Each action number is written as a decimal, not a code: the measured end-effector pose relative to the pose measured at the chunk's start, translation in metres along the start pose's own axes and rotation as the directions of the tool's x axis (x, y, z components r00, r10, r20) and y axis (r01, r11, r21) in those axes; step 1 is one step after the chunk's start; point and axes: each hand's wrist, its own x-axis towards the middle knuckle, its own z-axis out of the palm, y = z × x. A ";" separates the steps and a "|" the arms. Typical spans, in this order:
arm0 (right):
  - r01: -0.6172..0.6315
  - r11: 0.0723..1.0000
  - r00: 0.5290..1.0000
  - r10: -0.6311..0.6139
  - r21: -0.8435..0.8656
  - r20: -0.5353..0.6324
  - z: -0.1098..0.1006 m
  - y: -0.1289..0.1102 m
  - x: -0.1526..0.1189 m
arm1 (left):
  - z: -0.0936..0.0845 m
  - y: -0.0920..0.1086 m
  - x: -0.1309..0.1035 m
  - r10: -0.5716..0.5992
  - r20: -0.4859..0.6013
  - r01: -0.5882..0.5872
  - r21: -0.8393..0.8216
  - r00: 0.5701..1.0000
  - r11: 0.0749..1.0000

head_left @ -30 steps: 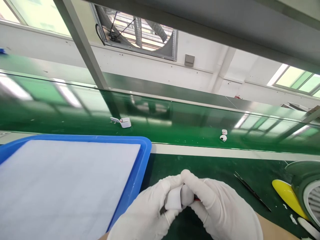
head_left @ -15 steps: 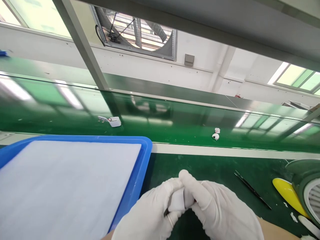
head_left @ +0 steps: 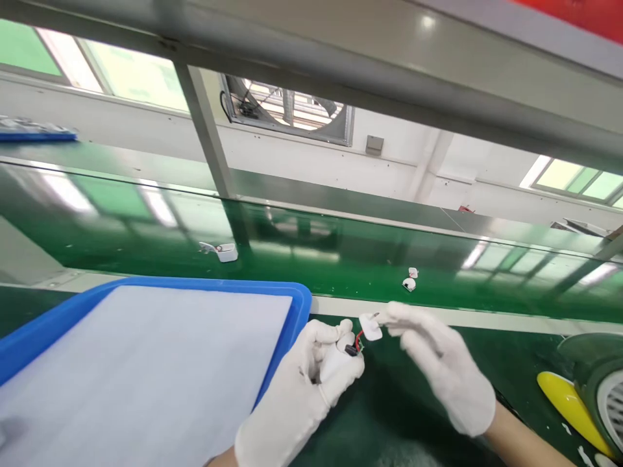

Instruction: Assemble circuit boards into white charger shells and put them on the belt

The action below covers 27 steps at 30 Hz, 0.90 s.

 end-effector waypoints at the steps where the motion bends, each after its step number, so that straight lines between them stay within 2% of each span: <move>1: 0.013 1.000 0.999 -0.012 -0.017 0.036 0.010 0.000 0.003 | 0.000 0.002 0.001 -0.027 0.002 0.027 -0.069 1.000 0.997; 3: 0.068 0.997 0.994 -0.063 -0.049 0.095 0.035 -0.001 0.008 | -0.001 0.003 0.002 -0.050 -0.007 0.048 -0.175 0.999 0.983; 6: 0.045 0.999 0.999 -0.045 -0.007 0.020 0.068 -0.001 0.017 | -0.004 0.003 0.001 -0.061 -0.088 0.038 -0.242 0.994 0.969; 8: 0.038 0.999 0.999 -0.038 -0.019 -0.013 0.076 0.000 0.021 | -0.006 0.003 0.001 -0.055 -0.122 0.023 -0.252 0.991 0.967; 10: 0.066 0.995 0.998 -0.066 -0.072 0.001 0.074 0.000 0.022 | -0.008 0.004 0.001 -0.032 -0.097 0.006 -0.258 0.995 0.966; 15: 0.214 0.959 0.975 -0.200 -0.183 0.094 0.051 -0.005 0.022 | -0.008 0.013 0.002 0.052 0.020 -0.044 -0.271 0.998 0.962; 19: 0.399 0.853 0.916 -0.390 -0.336 0.098 0.044 -0.005 0.021 | -0.008 0.012 0.002 0.092 0.059 -0.079 -0.195 0.994 0.978; 23: 0.519 0.731 0.843 -0.522 -0.443 0.126 0.042 -0.001 0.018 | -0.008 0.002 0.001 0.092 0.113 -0.083 -0.080 0.989 0.993; 25: 0.564 0.709 0.820 -0.543 -0.423 0.182 0.034 0.003 0.020 | -0.007 -0.003 0.001 0.094 0.099 -0.091 -0.031 0.991 0.995; 27: 0.537 0.794 0.838 -0.464 -0.285 0.286 0.019 0.011 0.029 | -0.004 -0.008 0.001 0.105 0.080 -0.102 -0.046 0.991 0.994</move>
